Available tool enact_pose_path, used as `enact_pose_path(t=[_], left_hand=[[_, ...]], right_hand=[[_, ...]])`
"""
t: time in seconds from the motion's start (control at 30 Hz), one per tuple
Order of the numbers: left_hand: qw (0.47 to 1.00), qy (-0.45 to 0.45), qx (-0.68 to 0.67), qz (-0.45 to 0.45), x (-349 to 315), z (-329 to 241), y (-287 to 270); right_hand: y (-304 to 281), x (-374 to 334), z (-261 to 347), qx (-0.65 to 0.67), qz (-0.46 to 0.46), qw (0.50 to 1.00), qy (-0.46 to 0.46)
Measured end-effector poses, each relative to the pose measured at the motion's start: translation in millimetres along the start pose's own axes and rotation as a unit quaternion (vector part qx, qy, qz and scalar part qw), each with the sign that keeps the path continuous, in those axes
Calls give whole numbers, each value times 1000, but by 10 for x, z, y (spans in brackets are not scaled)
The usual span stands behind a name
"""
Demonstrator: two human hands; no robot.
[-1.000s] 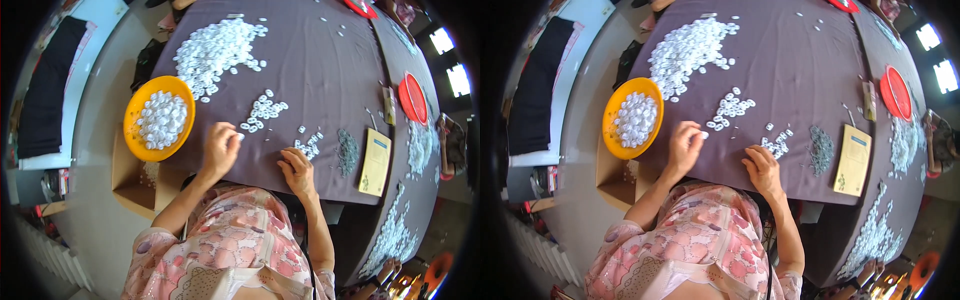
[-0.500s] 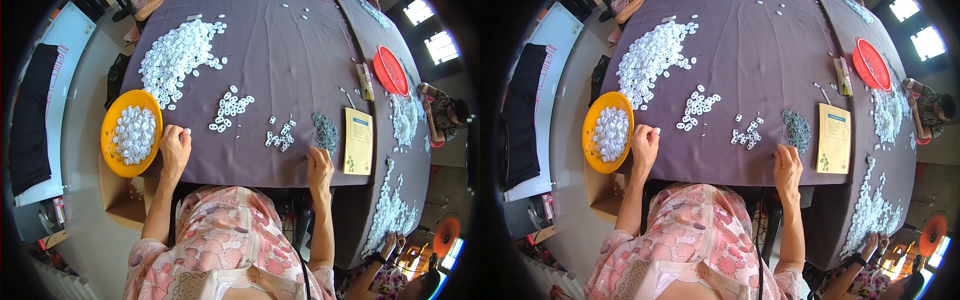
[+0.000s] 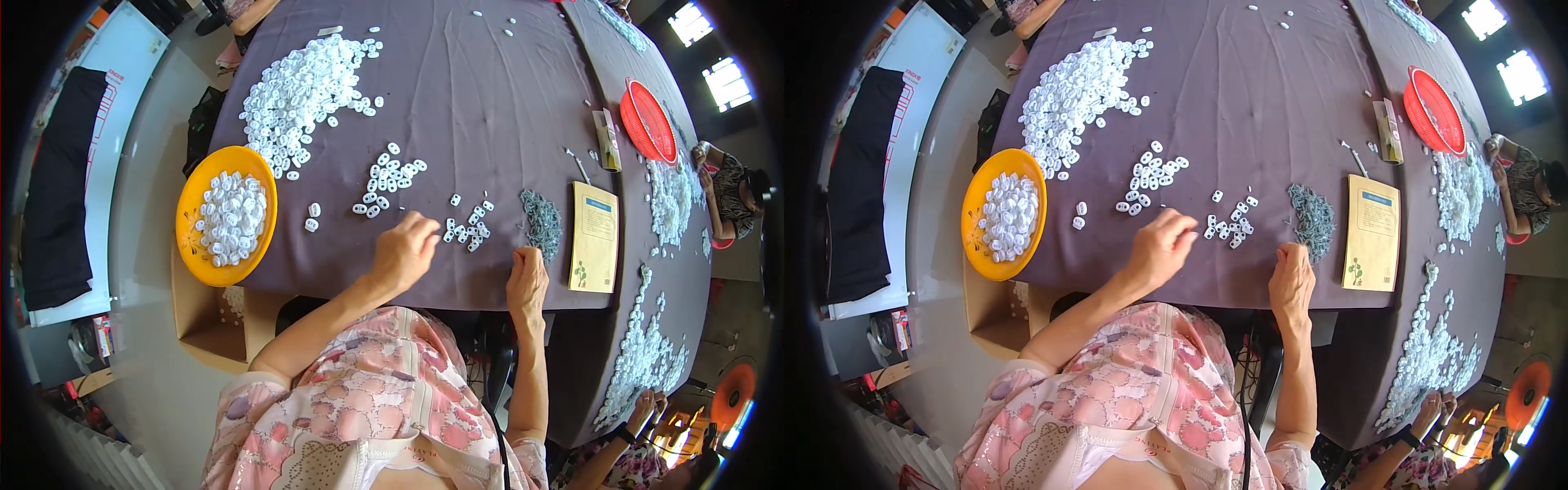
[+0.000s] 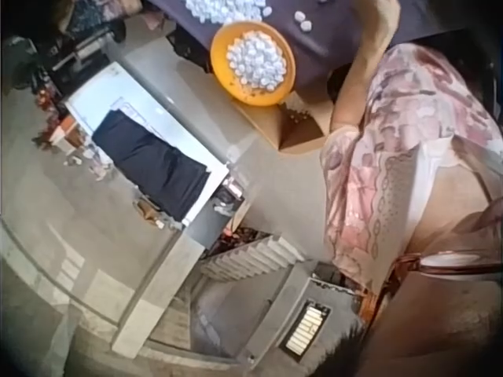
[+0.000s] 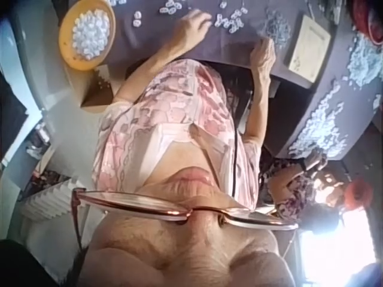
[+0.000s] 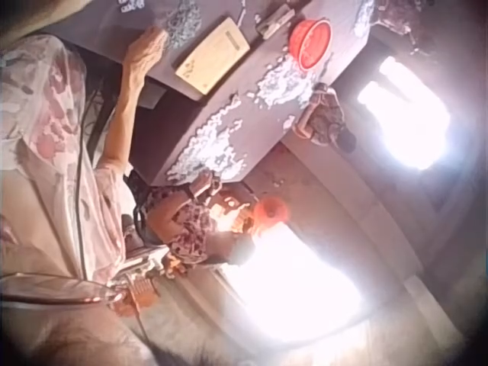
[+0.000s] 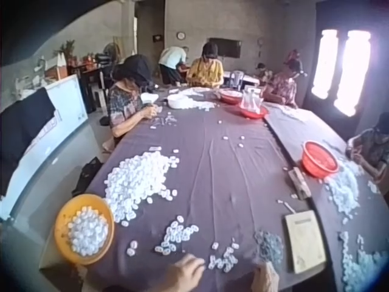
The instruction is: The person assembles plastic fasteners by fitting the components together by hand.
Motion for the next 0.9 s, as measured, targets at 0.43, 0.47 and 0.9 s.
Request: enact_pose_path(t=[0.43, 0.47, 0.9], left_hand=[[997, 19, 55, 47, 51, -94, 315], [997, 11, 59, 44, 61, -102, 301], [997, -15, 35, 64, 144, -38, 274]], right_hand=[[196, 78, 286, 275, 12, 959, 72], [235, 90, 320, 287, 24, 954, 82], [386, 113, 480, 294, 30, 954, 49]])
Point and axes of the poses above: each hand's wrist, its own x-axis towards the middle knuckle, its own y-axis out of the palm, z = x × y, the point moved 8 cm from there along x, towards the middle knuckle, and after that the axes turned 6 degrees about -y, right-handed, at the moved point
